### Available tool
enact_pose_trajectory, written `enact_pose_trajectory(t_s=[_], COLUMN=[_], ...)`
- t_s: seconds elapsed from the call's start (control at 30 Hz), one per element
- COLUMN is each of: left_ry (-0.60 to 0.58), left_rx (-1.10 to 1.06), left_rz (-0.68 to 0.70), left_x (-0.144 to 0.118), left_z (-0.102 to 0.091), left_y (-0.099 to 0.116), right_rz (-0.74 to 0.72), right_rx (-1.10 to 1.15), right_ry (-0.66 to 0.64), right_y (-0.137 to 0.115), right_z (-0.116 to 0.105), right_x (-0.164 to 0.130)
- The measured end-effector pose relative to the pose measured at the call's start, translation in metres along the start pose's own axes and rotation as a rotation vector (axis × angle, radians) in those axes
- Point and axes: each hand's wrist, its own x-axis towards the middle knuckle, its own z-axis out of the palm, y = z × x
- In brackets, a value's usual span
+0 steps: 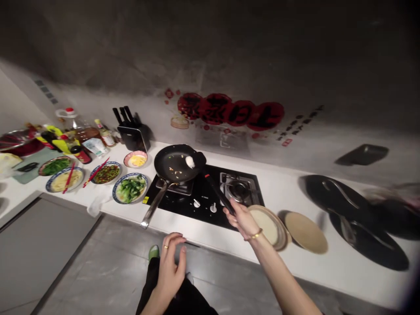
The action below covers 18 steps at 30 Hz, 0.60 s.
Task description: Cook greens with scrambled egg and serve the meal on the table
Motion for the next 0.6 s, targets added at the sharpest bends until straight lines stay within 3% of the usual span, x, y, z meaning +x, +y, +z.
enact_pose_trajectory(t_s=[0.13, 0.23, 0.3, 0.47, 0.6], left_ry=[0.09, 0.12, 0.119, 0.086, -0.038], left_rx=[0.047, 0.054, 0.052, 0.082, 0.142], left_rz=[-0.064, -0.078, -0.063, -0.081, -0.233], left_x=[0.01, 0.025, 0.037, 0.061, 0.069], left_z=[-0.032, -0.052, -0.062, -0.075, -0.078], left_y=[-0.036, -0.056, -0.065, -0.083, -0.102], right_rz=[-0.252, -0.439, -0.459, -0.412, -0.407], right_rx=[-0.54, -1.089, -1.332, -1.504, -1.466], right_ry=[0.074, 0.154, 0.194, 0.256, 0.303], right_y=[0.008, 0.016, 0.021, 0.025, 0.019], right_z=[0.051, 0.069, 0.077, 0.084, 0.08], right_x=[0.054, 0.067, 0.066, 0.05, 0.03])
